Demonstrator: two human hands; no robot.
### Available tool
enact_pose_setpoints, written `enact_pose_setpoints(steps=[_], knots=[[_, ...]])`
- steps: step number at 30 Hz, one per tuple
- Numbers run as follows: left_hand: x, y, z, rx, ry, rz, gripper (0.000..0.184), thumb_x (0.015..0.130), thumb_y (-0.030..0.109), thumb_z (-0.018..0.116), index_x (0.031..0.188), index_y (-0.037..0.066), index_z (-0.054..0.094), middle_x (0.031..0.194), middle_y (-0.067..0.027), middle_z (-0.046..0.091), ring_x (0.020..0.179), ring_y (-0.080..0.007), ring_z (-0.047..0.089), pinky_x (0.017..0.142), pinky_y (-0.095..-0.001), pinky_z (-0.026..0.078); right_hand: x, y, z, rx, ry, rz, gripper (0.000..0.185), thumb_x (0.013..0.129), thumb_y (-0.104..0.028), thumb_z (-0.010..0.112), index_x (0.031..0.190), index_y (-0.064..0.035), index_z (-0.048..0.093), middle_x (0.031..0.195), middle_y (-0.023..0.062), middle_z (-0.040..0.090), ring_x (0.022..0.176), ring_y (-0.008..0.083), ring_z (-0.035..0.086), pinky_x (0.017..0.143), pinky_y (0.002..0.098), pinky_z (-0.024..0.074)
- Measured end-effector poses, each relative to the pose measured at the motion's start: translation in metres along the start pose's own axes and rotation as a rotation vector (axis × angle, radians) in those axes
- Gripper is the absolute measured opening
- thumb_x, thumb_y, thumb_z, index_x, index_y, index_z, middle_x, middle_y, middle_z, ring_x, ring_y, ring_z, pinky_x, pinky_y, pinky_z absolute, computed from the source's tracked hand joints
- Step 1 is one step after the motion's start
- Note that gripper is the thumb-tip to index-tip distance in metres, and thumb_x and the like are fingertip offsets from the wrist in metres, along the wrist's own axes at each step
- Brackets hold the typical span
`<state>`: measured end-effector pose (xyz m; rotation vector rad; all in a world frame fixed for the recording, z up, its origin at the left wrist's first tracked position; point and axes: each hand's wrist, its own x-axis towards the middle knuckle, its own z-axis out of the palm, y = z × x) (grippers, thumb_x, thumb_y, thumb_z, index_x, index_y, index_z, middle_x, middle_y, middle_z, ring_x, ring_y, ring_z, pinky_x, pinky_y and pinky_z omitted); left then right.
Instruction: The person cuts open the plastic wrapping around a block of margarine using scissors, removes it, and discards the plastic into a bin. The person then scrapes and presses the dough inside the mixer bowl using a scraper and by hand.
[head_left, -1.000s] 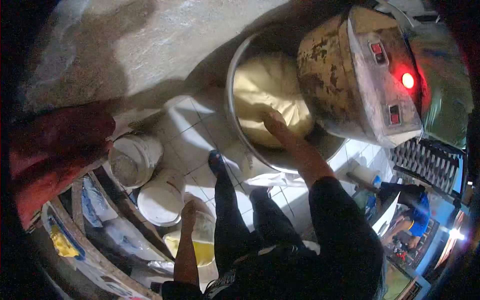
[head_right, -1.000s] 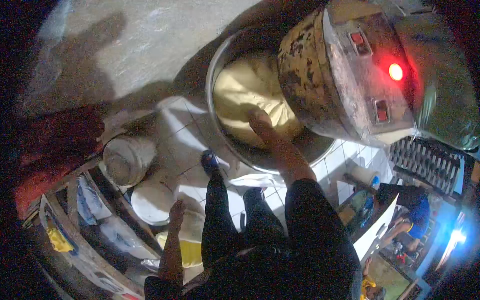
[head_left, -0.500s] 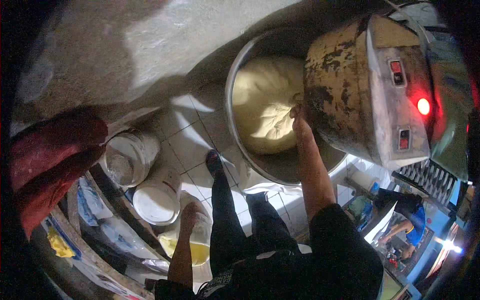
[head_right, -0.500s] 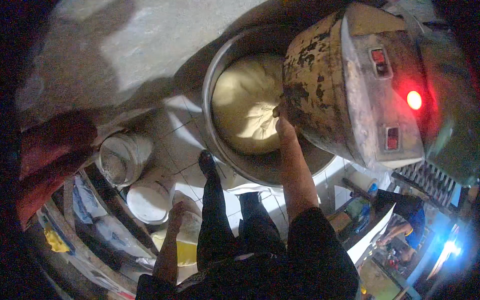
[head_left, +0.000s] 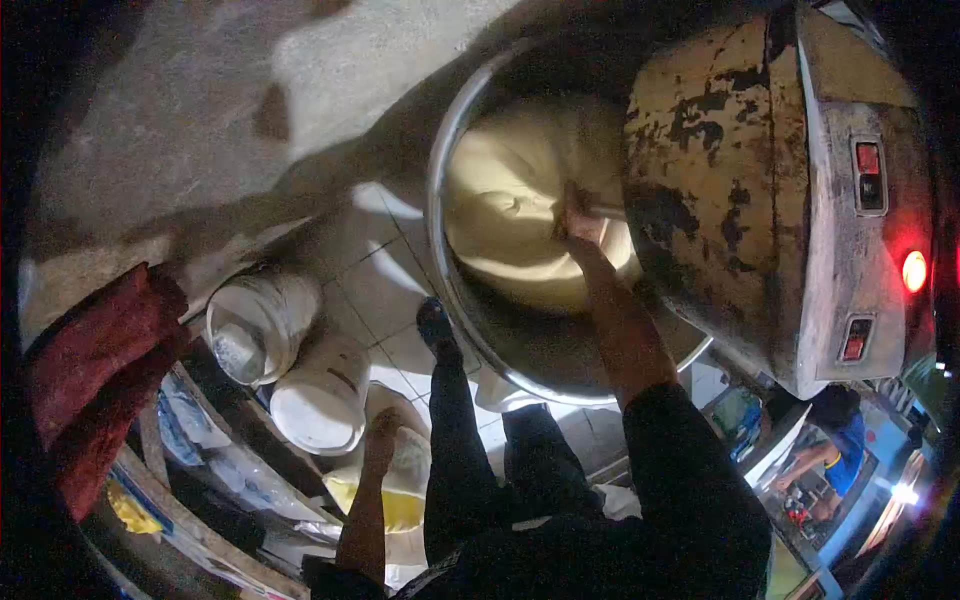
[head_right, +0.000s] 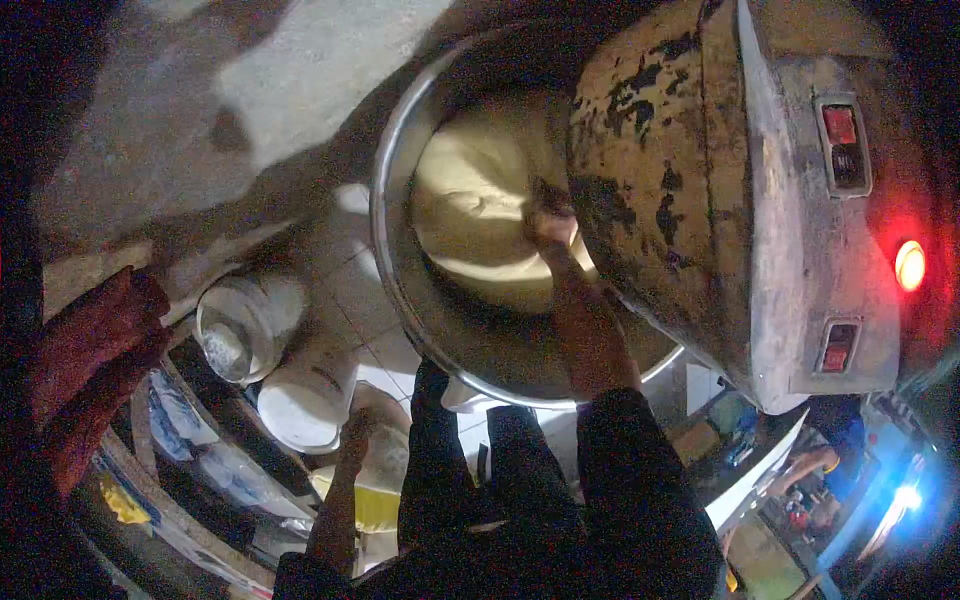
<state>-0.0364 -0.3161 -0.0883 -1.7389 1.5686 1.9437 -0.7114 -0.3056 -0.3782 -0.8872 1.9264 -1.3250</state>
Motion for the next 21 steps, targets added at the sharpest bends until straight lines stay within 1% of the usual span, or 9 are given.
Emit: enact_pose_setpoints(steps=[2,5,9,11,12,15,17,19,21], knots=[[0.004,-0.015,0.0,0.062,0.024,0.026,0.032,0.094,0.012,0.051,0.123,-0.002,0.057,0.125,-0.017,0.059,0.118,-0.0301,0.054,0.103,-0.0373,0.04,0.027,-0.002,0.016,-0.533,-0.015,-0.22,0.029,0.089,-0.012,0.068,0.115,-0.0069,0.056,0.09,0.0036,0.06,0.075,0.0088,0.057,0.056,0.0232,0.0461],[0.0,-0.071,0.005,-0.279,0.079,0.199,0.031,0.095,0.015,0.05,0.12,-0.002,0.057,0.121,-0.0141,0.061,0.114,-0.0264,0.056,0.103,-0.036,0.04,0.033,-0.074,0.035,-0.276,-0.06,-0.037,0.022,0.096,-0.027,0.056,0.104,-0.0067,0.059,0.09,0.0059,0.06,0.079,0.0115,0.058,0.062,0.0277,0.0475],[-0.024,-0.081,-0.012,-0.261,0.059,0.093,0.044,0.088,0.012,0.063,0.13,0.0,0.053,0.124,-0.0092,0.06,0.107,-0.0173,0.058,0.091,-0.0297,0.049,0.004,-0.26,0.034,0.724,-0.229,0.17,0.031,0.097,-0.036,0.056,0.104,-0.0065,0.06,0.086,0.0062,0.058,0.073,0.015,0.055,0.062,0.0302,0.0463],[-0.041,-0.099,-0.001,-0.267,-0.001,0.056,0.043,0.09,0.012,0.06,0.131,0.0,0.052,0.125,-0.0089,0.059,0.107,-0.0169,0.058,0.09,-0.029,0.049,-0.036,-0.366,0.009,1.222,0.049,0.449,0.032,0.098,-0.037,0.054,0.104,-0.0063,0.061,0.08,0.0031,0.056,0.064,0.0136,0.051,0.056,0.0268,0.0428],[-0.057,-0.106,0.004,-0.245,0.082,0.031,0.034,0.092,0.015,0.056,0.123,0.001,0.057,0.119,-0.0118,0.062,0.107,-0.022,0.059,0.094,-0.0335,0.047,-0.043,-0.366,-0.014,0.64,-0.04,0.303,0.035,0.097,-0.039,0.055,0.109,-0.0064,0.06,0.084,0.0031,0.056,0.066,0.0132,0.053,0.056,0.0255,0.043],[-0.054,-0.124,0.003,-0.214,0.201,-0.235,0.03,0.094,0.02,0.053,0.115,0.003,0.064,0.116,-0.0167,0.065,0.108,-0.0284,0.061,0.097,-0.0392,0.046,-0.013,-0.317,-0.032,0.686,-0.119,0.271,0.039,0.096,-0.041,0.055,0.115,-0.0057,0.056,0.091,0.0039,0.056,0.071,0.0136,0.053,0.062,0.0256,0.0435],[-0.058,-0.134,0.006,0.847,0.089,0.47,0.033,0.094,0.027,0.054,0.113,0.002,0.065,0.116,-0.0198,0.064,0.108,-0.0311,0.061,0.095,-0.0414,0.047,0.003,-0.267,-0.027,0.739,-0.183,0.283,0.043,0.096,-0.042,0.055,0.118,-0.0052,0.053,0.096,0.0044,0.056,0.075,0.0138,0.054,0.066,0.0257,0.0438],[-0.056,-0.122,0.022,0.458,0.132,0.284,0.032,0.096,0.026,0.052,0.111,0.001,0.065,0.112,-0.021,0.065,0.106,-0.0339,0.062,0.093,-0.043,0.048,0.01,-0.222,-0.016,0.788,-0.21,0.296,0.046,0.096,-0.043,0.055,0.122,-0.0048,0.051,0.1,0.0049,0.055,0.079,0.014,0.054,0.071,0.0258,0.0441],[-0.055,-0.074,0.031,-0.215,0.103,-0.238,0.027,0.094,0.019,0.053,0.108,0.0,0.065,0.108,-0.0215,0.066,0.104,-0.0365,0.062,0.092,-0.0443,0.048,0.012,-0.185,-0.004,0.807,-0.199,0.291,0.05,0.096,-0.044,0.054,0.126,-0.0043,0.049,0.105,0.0054,0.055,0.083,0.0143,0.054,0.075,0.0259,0.0444]])
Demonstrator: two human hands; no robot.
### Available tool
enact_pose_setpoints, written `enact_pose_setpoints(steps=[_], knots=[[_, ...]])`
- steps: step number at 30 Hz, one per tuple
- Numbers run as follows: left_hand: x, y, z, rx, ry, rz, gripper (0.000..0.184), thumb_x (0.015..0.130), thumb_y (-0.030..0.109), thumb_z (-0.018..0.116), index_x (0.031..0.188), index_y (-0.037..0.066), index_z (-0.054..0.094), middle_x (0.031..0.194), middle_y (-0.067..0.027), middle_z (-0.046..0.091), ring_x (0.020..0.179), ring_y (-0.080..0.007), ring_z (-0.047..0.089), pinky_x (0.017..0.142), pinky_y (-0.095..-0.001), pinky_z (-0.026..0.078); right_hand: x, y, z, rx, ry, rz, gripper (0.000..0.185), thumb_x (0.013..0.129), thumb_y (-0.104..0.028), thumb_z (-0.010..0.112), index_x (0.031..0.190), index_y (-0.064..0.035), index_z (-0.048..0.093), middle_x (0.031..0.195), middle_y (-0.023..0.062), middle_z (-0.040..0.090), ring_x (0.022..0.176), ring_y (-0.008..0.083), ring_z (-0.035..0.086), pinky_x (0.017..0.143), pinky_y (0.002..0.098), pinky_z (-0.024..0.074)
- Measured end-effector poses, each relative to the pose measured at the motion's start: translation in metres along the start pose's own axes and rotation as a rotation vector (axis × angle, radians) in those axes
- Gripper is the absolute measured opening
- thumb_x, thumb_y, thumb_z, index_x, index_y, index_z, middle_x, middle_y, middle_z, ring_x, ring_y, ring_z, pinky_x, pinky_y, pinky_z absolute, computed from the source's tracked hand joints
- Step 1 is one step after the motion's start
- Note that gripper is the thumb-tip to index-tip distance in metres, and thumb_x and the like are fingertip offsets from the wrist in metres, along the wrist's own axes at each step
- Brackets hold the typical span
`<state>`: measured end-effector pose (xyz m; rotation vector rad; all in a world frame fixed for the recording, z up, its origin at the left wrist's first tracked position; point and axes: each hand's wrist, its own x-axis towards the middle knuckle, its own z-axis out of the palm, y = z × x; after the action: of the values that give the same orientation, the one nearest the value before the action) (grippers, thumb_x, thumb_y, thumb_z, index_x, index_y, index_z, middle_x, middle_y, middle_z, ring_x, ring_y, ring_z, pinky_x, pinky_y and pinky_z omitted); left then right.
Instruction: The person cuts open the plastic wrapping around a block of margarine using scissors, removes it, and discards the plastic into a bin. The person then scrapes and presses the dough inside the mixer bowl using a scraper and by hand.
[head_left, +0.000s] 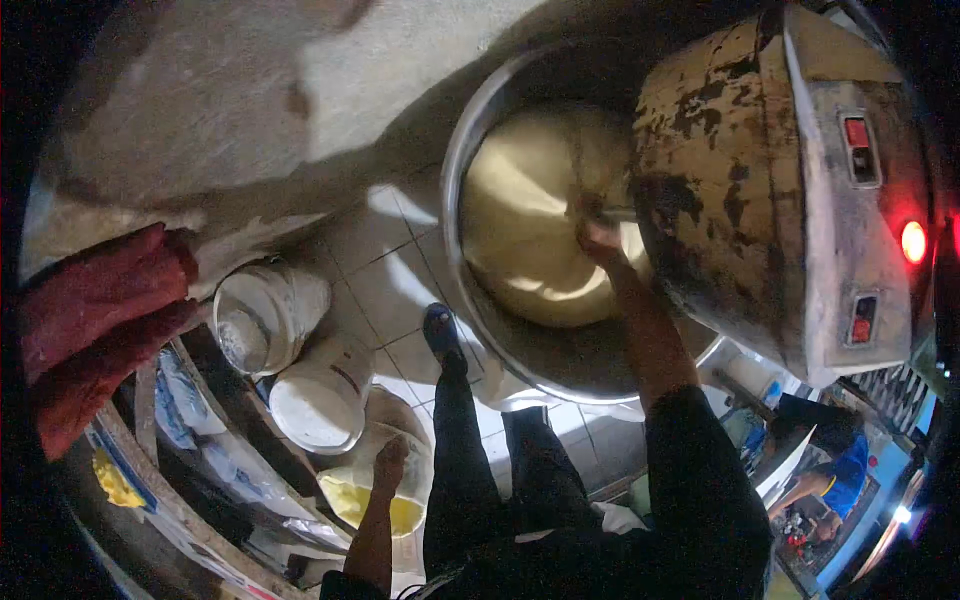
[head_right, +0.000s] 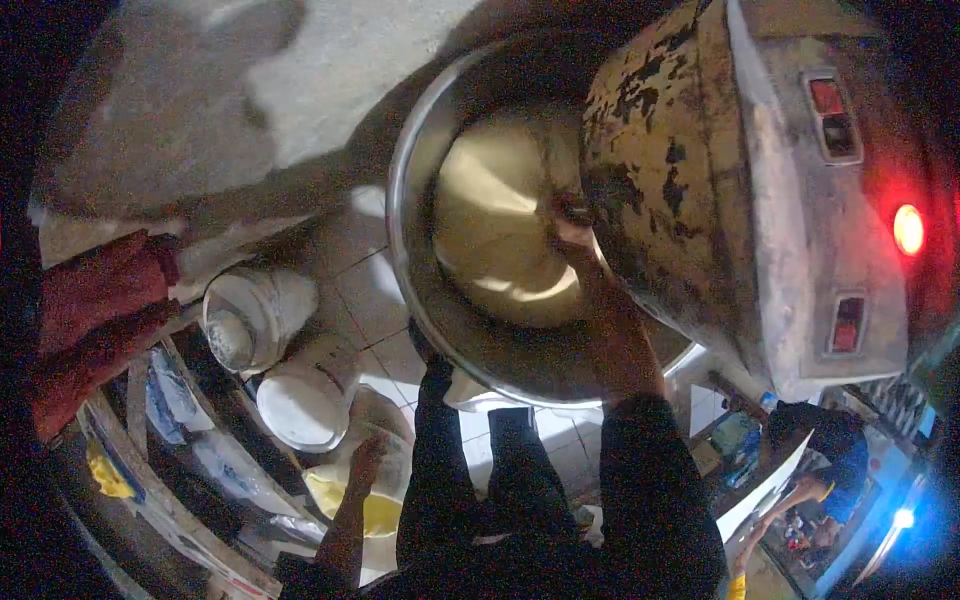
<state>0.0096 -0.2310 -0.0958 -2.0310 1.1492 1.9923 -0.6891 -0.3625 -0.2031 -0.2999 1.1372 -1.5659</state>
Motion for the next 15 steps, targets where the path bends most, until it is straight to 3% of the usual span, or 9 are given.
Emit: enact_pose_setpoints(steps=[1,3,4,6,8,10,12,13,15], knots=[[0.002,0.003,0.005,0.007,0.004,0.002,0.027,0.094,0.019,0.053,0.108,0.0,0.065,0.108,-0.0215,0.066,0.104,-0.0365,0.062,0.092,-0.0443,0.048,0.005,0.013,-0.007,-0.002,0.008,-0.017,0.052,0.096,-0.044,0.054,0.128,-0.004,0.047,0.108,0.0057,0.055,0.085,0.0144,0.055,0.077,0.0259,0.0446],[0.008,0.011,0.007,0.467,0.003,0.46,0.022,0.092,0.012,0.055,0.107,0.0,0.065,0.103,-0.0211,0.066,0.102,-0.0372,0.062,0.09,-0.0438,0.049,0.019,0.024,-0.015,-0.087,0.017,-0.063,0.056,0.096,-0.045,0.054,0.131,-0.0035,0.045,0.112,0.0062,0.055,0.089,0.0146,0.055,0.081,0.026,0.0449],[0.011,0.01,0.002,0.468,0.011,0.474,0.022,0.092,0.012,0.055,0.107,0.0,0.065,0.103,-0.0211,0.066,0.102,-0.0372,0.062,0.09,-0.0438,0.049,0.022,0.026,-0.014,-0.176,0.018,-0.09,0.058,0.096,-0.046,0.054,0.133,-0.0033,0.044,0.115,0.0064,0.055,0.091,0.0147,0.055,0.083,0.0261,0.045],[0.014,0.003,-0.009,0.788,0.073,0.955,0.021,0.092,0.011,0.058,0.109,0.0,0.064,0.107,-0.0205,0.065,0.105,-0.038,0.06,0.092,-0.0435,0.048,0.023,0.024,-0.001,-0.523,0.028,-0.147,0.062,0.096,-0.047,0.054,0.137,-0.0028,0.041,0.12,0.007,0.054,0.095,0.015,0.056,0.087,0.0262,0.0453],[0.029,-0.02,-0.019,0.47,0.058,0.819,0.023,0.091,0.009,0.059,0.111,0.0,0.063,0.111,-0.02,0.064,0.108,-0.0377,0.058,0.094,-0.0435,0.047,-0.003,0.005,0.041,-0.667,-0.021,-0.15,0.066,0.095,-0.048,0.054,0.141,-0.0023,0.039,0.124,0.0075,0.054,0.099,0.0152,0.056,0.091,0.0263,0.0456],[0.025,-0.016,-0.024,0.154,0.005,0.644,0.025,0.09,0.007,0.06,0.114,0.0,0.062,0.115,-0.0196,0.062,0.111,-0.0374,0.057,0.096,-0.0435,0.046,-0.057,-0.034,0.086,-0.338,-0.177,-0.066,0.07,0.095,-0.049,0.054,0.144,-0.0018,0.036,0.129,0.008,0.054,0.103,0.0154,0.056,0.095,0.0264,0.0459],[0.016,0.016,-0.03,-0.117,0.031,0.127,0.029,0.088,0.005,0.058,0.116,-0.001,0.061,0.119,-0.0199,0.06,0.115,-0.0348,0.055,0.1,-0.0427,0.043,-0.076,-0.054,0.064,-0.018,-0.273,0.101,0.073,0.086,-0.042,0.07,0.142,-0.0049,0.04,0.114,0.0054,0.058,0.091,0.0145,0.058,0.081,0.0285,0.051],[0.01,0.021,-0.036,-0.349,-0.081,0.186,0.034,0.094,0.02,0.059,0.125,0.005,0.058,0.109,-0.0078,0.064,0.095,-0.0182,0.061,0.083,-0.0318,0.051,-0.077,-0.058,0.034,0.156,-0.284,0.273,0.068,0.086,-0.032,0.071,0.141,-0.0064,0.04,0.109,0.0044,0.059,0.089,0.0145,0.059,0.074,0.0295,0.0525],[0.03,-0.006,-0.042,-0.111,-0.049,0.242,0.033,0.092,0.017,0.058,0.121,0.001,0.059,0.114,-0.0134,0.063,0.105,-0.026,0.058,0.092,-0.0352,0.047,-0.06,-0.075,0.029,0.172,-0.2,0.262,0.065,0.087,-0.024,0.071,0.142,-0.0073,0.039,0.107,0.0036,0.059,0.088,0.0151,0.06,0.07,0.0301,0.0529]])
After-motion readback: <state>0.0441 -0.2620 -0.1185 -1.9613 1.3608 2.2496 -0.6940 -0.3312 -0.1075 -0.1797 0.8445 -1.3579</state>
